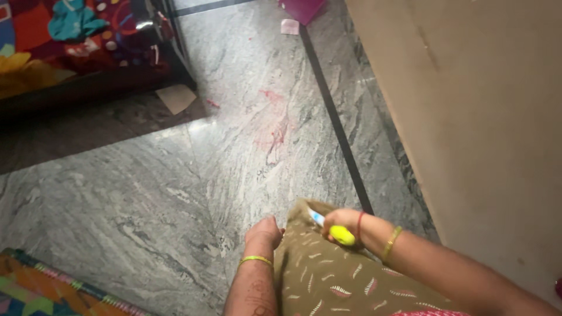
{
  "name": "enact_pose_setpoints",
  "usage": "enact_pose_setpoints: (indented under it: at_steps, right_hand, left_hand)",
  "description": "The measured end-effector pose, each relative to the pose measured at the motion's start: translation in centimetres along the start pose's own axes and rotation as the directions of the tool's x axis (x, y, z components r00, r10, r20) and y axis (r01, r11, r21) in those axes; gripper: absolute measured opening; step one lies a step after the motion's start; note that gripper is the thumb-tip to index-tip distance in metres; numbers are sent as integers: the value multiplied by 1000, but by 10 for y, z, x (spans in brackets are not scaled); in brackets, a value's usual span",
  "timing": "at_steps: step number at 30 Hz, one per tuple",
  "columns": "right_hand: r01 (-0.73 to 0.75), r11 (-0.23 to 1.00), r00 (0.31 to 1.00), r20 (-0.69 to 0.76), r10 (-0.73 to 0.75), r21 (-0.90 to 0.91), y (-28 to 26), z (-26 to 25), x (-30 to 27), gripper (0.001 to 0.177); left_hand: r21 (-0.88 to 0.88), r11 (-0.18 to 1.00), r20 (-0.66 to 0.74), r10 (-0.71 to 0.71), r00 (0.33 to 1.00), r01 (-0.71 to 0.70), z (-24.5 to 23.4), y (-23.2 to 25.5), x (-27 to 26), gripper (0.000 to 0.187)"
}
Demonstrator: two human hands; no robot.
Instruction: The person sweeps the floor with a broom and then wipes down and folds a woven folding cot.
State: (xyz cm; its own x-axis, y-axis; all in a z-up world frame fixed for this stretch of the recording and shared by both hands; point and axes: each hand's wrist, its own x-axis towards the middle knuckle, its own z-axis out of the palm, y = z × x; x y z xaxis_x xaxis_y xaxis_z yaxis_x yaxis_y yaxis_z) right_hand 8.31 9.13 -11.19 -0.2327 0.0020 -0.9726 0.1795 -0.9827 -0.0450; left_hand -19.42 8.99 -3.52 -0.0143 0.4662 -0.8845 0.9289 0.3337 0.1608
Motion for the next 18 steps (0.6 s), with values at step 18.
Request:
enact_pose_setpoints:
  at_steps: [18]
  right_hand:
    - [240, 969, 861, -447, -241, -60, 4, -87, -32, 10]
  left_hand:
    - [77, 996, -27, 57, 998, -55, -19, 24, 18, 51]
